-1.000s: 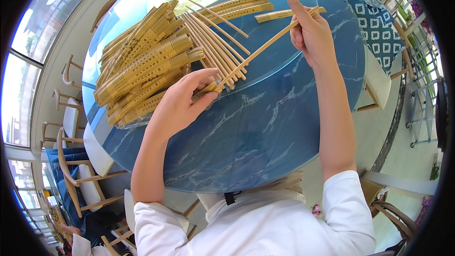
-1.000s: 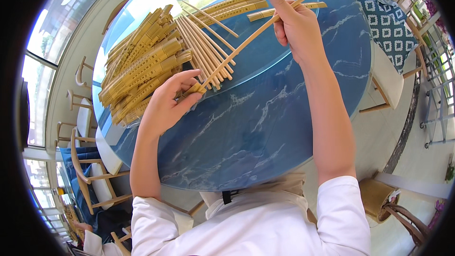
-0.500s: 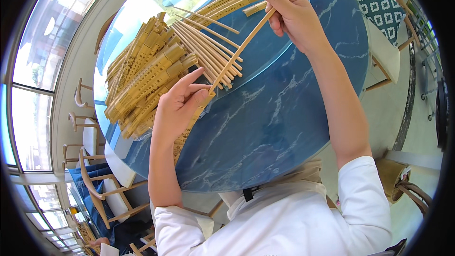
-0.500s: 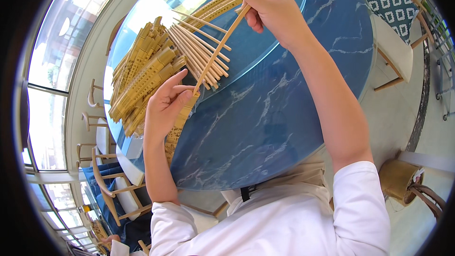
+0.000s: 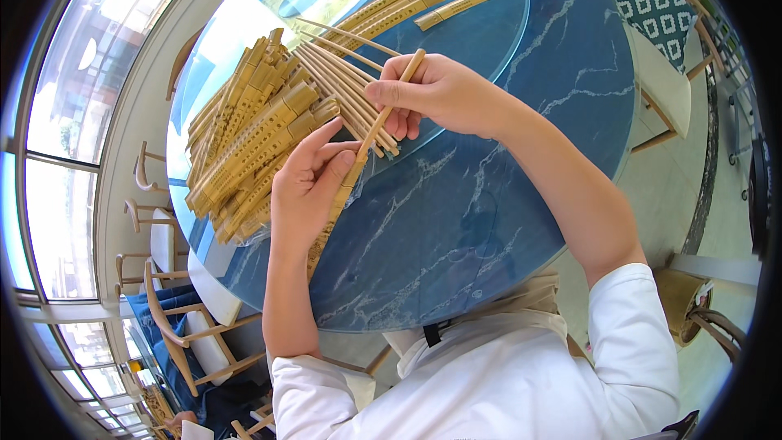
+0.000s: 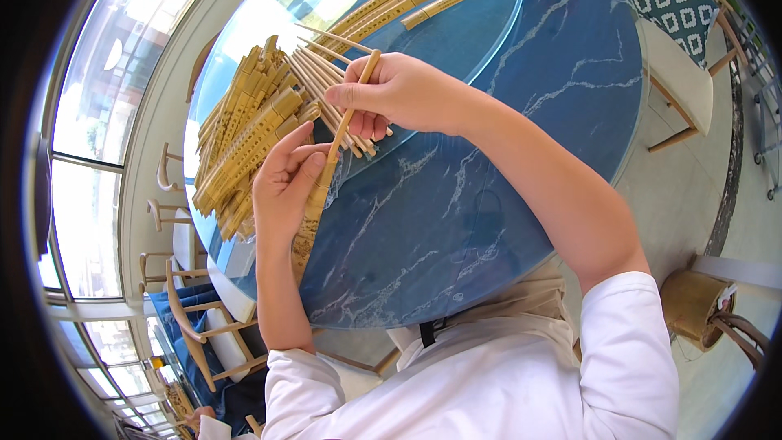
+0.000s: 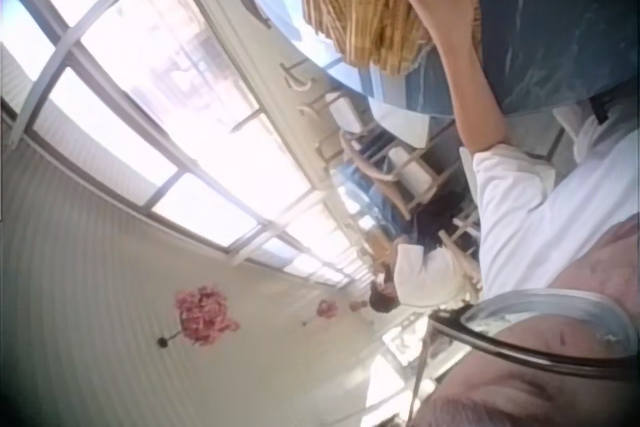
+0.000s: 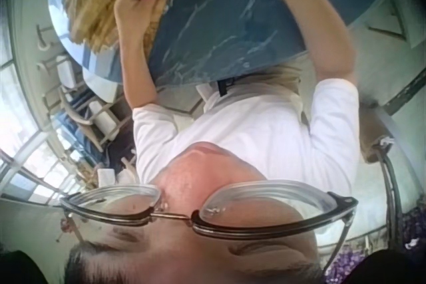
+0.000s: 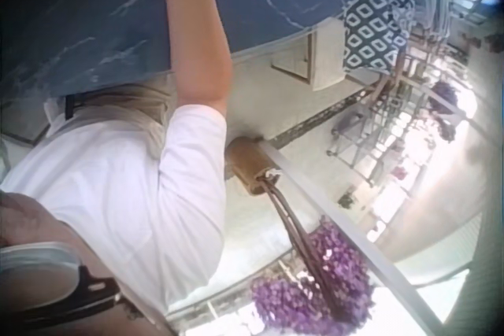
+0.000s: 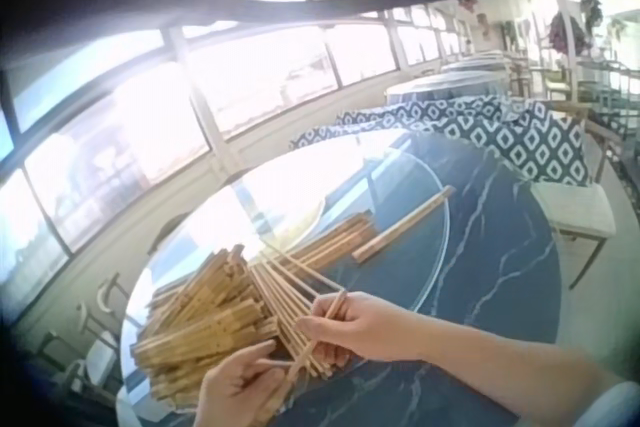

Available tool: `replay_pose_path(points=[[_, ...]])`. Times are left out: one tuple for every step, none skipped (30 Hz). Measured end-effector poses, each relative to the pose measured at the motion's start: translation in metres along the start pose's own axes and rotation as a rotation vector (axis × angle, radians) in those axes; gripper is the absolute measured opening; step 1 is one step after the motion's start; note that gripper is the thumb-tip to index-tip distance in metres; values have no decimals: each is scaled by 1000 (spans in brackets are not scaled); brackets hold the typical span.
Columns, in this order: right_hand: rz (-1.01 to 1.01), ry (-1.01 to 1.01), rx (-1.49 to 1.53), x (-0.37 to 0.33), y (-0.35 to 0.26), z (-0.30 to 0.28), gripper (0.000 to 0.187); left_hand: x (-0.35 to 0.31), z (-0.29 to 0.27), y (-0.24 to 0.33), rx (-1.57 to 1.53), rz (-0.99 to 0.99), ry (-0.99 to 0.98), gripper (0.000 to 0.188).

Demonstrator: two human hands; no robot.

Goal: The person repeatedly picks up pairs of bamboo sticks from a pile on a blue marble table, aligns them, and places them back on the table. The action is performed one pair at a time in a repetitive manner.

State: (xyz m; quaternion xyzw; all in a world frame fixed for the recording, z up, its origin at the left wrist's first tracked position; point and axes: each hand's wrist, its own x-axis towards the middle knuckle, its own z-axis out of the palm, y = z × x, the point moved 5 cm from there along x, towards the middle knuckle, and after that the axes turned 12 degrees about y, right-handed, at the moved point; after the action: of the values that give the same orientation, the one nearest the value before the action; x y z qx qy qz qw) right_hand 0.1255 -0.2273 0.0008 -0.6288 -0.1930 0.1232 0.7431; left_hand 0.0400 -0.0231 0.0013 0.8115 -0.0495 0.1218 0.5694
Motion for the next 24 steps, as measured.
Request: replay_pose_path(points=[[10, -29, -16, -3, -1, 6, 34, 0, 0, 0, -21, 0, -5, 45], [20, -56, -33, -5, -2, 9, 34, 0, 0, 0, -39, -19, -16, 44], [15, -32, -42, -3, 2, 8, 36, 1, 0, 1, -56, -39, -28, 43], [3, 13, -19, 0, 3, 3, 36, 2, -2, 1, -74, -59, -39, 42], [-10, 59, 2, 3, 2, -5, 37, 3, -4, 1, -74, -96, -51, 39], [-23, 104, 24, 6, 0, -14, 37, 3, -8, 0, -74, -132, -64, 36], [-44, 161, 49, 8, -4, -24, 38, 4, -11, -1, -74, -169, -76, 33], [-47, 217, 86, 8, -10, -32, 38, 4, -14, -2, -58, -184, -85, 31], [-50, 272, 124, 6, -15, -39, 38, 5, -16, -3, -42, -198, -93, 29], [-53, 327, 161, 6, -18, -47, 37, 5, -17, -3, -26, -213, -102, 27], [-68, 337, 196, 8, -18, -53, 32, 5, -18, -3, -7, -227, -89, 25], [-152, 427, 160, 9, -20, -57, 30, 5, -17, -3, 11, -240, -76, 24], [-235, 518, 122, 9, -22, -61, 29, 4, -16, -2, 29, -253, -63, 23], [-318, 608, 85, 9, -23, -65, 29, 4, -15, -1, 54, -235, -45, 23], [-354, 659, 92, 9, -23, -68, 30, 4, -15, 0, 78, -217, -26, 23], [-391, 711, 98, 8, -24, -71, 32, 4, -14, 2, 103, -198, -7, 22], [-428, 763, 104, 6, -24, -75, 35, 3, -12, 4, 144, -193, -15, 22], [-401, 748, 80, 7, -24, -75, 35, 2, -10, 7, 184, -188, -23, 21], [-373, 733, 55, 6, -23, -76, 36, 2, -9, 8, 225, -183, -31, 21], [-346, 718, 33, 6, -23, -76, 36, 2, -8, 9, 245, -142, -28, 21], [-354, 761, -1, 7, -21, -78, 36, 2, -7, 7, 265, -100, -26, 21], [-362, 804, -35, 9, -16, -79, 35, 2, -6, 7, 284, -58, -24, 21], [-369, 848, -70, 10, -12, -81, 34, 2, -6, 7, 285, -50, 1, 21], [-345, 851, -167, 11, -10, -82, 37, 2, -6, 7, 285, -43, 26, 20]])
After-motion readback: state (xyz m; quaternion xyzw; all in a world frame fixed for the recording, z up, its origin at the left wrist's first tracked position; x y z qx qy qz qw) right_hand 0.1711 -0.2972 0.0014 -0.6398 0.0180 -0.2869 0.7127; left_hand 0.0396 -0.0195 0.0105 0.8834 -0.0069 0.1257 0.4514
